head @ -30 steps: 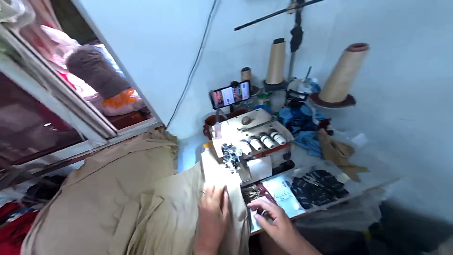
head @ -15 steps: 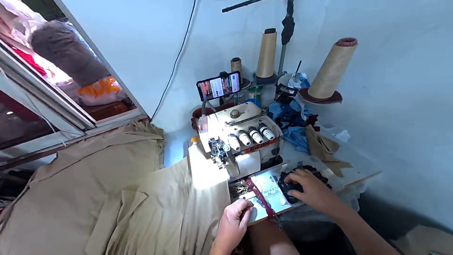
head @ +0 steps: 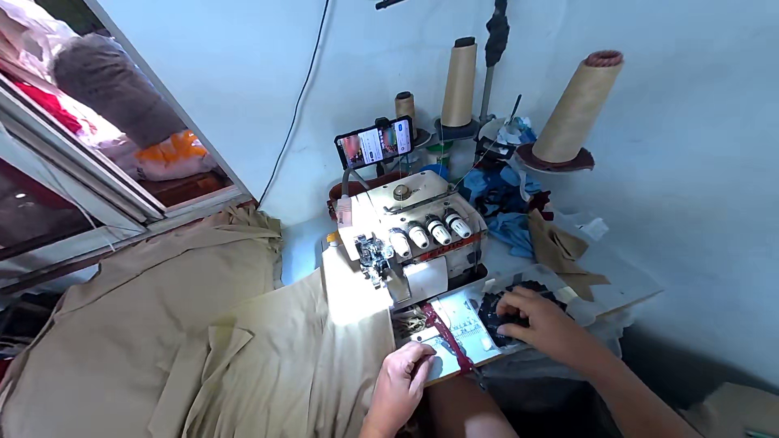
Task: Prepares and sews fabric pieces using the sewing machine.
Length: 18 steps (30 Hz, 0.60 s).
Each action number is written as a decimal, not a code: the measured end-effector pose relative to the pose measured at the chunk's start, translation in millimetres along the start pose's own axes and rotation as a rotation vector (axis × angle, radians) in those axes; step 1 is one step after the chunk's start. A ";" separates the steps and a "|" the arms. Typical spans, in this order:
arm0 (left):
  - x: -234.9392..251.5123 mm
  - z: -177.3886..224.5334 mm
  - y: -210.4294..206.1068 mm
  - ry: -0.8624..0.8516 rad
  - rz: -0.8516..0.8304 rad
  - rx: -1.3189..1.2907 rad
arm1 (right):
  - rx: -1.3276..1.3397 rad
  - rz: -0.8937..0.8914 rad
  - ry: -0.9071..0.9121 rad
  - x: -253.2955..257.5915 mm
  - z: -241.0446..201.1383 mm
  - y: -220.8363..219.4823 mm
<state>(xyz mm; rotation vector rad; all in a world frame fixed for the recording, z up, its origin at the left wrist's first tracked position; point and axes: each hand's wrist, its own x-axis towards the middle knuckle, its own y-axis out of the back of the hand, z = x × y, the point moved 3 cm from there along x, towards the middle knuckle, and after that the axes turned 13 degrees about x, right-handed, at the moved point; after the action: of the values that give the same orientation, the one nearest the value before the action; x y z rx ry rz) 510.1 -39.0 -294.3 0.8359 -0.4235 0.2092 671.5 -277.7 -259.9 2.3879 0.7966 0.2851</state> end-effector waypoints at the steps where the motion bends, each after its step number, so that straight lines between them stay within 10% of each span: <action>1: -0.1 -0.1 -0.3 -0.001 0.000 0.001 | -0.040 -0.047 -0.023 0.3 -1.5 -3.1; 14: -2.4 0.4 0.7 -0.011 0.012 0.010 | 0.189 0.257 -0.114 -0.1 -0.6 17.1; 18: 4.7 9.4 3.3 0.152 -0.037 -0.287 | 0.300 0.490 0.143 -15.4 -24.7 -1.2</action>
<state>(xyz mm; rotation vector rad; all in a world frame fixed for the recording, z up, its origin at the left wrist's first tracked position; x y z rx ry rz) 510.6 -43.9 -284.5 0.5417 -0.2861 0.1715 649.4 -274.5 -241.1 2.8551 0.3152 0.5714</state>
